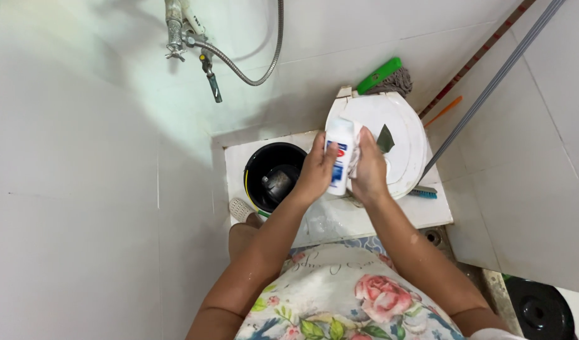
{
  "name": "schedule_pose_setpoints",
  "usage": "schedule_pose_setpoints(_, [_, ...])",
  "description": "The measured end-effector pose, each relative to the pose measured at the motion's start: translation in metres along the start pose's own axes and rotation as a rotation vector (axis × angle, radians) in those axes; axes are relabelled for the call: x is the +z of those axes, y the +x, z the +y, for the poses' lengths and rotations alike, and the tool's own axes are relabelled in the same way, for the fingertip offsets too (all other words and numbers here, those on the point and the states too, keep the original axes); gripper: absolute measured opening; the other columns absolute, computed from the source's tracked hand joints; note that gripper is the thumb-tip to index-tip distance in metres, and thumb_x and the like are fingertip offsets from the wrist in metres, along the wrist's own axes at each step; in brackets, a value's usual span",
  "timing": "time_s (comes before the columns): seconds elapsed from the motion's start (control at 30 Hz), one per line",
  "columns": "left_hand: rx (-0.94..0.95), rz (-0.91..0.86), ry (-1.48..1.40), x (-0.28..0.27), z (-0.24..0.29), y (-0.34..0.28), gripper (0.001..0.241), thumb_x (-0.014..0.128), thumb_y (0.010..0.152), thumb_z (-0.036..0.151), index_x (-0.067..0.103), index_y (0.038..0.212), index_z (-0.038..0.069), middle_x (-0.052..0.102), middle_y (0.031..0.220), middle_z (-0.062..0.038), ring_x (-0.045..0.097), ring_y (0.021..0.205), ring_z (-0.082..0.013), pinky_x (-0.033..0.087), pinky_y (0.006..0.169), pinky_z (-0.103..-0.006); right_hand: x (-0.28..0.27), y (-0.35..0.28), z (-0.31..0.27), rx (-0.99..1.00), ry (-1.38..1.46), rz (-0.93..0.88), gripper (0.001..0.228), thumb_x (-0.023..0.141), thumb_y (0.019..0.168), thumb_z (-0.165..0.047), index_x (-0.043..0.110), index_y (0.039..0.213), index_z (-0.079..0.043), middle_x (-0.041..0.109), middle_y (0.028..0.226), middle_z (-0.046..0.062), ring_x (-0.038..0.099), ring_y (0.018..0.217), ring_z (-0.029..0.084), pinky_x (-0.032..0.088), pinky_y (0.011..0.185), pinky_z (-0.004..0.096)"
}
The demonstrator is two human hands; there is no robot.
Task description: The person wipes down various containers and tubes with a cloth, placing them on a toilet lid, before rinsing the tubes under a faucet and returning the items to a rack.
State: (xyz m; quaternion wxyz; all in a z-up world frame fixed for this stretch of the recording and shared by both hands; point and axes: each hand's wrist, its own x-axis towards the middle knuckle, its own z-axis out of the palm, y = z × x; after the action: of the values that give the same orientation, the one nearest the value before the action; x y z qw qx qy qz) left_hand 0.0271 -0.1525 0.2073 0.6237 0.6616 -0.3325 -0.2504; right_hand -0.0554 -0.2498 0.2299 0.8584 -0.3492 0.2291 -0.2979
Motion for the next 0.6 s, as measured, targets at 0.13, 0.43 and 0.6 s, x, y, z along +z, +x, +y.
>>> schedule_pose_setpoints(0.13, [-0.042,0.156,0.103,0.011,-0.004,0.006,0.04,0.041,0.111,0.036,0.045,0.139,0.009,0.07,0.113,-0.023,0.072,0.099,-0.0357,0.055,0.086,-0.0402,0.011,-0.02,0.004,-0.104,-0.228,-0.035,0.047,0.034,0.11,-0.025,0.035,0.155,-0.013,0.057,0.139,0.004,0.057,0.123,0.014,0.044,0.107,0.03])
schedule_pose_setpoints(0.43, [0.113,0.143,0.23,0.029,0.034,-0.009,0.053,0.05,0.106,0.04,0.042,0.145,0.005,0.065,0.127,-0.025,0.069,0.109,-0.0405,0.055,0.089,-0.0438,-0.02,0.008,-0.006,0.056,0.11,-0.082,0.047,0.038,0.116,-0.026,0.044,0.155,0.0,0.061,0.134,0.012,0.062,0.117,0.023,0.051,0.102,0.038])
schedule_pose_setpoints(0.6, [0.123,0.211,0.457,0.029,0.042,-0.01,0.056,0.057,0.103,0.043,0.046,0.14,0.002,0.064,0.124,-0.025,0.067,0.105,-0.0425,0.055,0.084,-0.0473,-0.02,-0.011,-0.015,-0.159,0.114,-0.027,0.035,0.033,0.112,-0.031,0.048,0.134,-0.009,0.061,0.132,0.011,0.062,0.121,0.023,0.053,0.105,0.038])
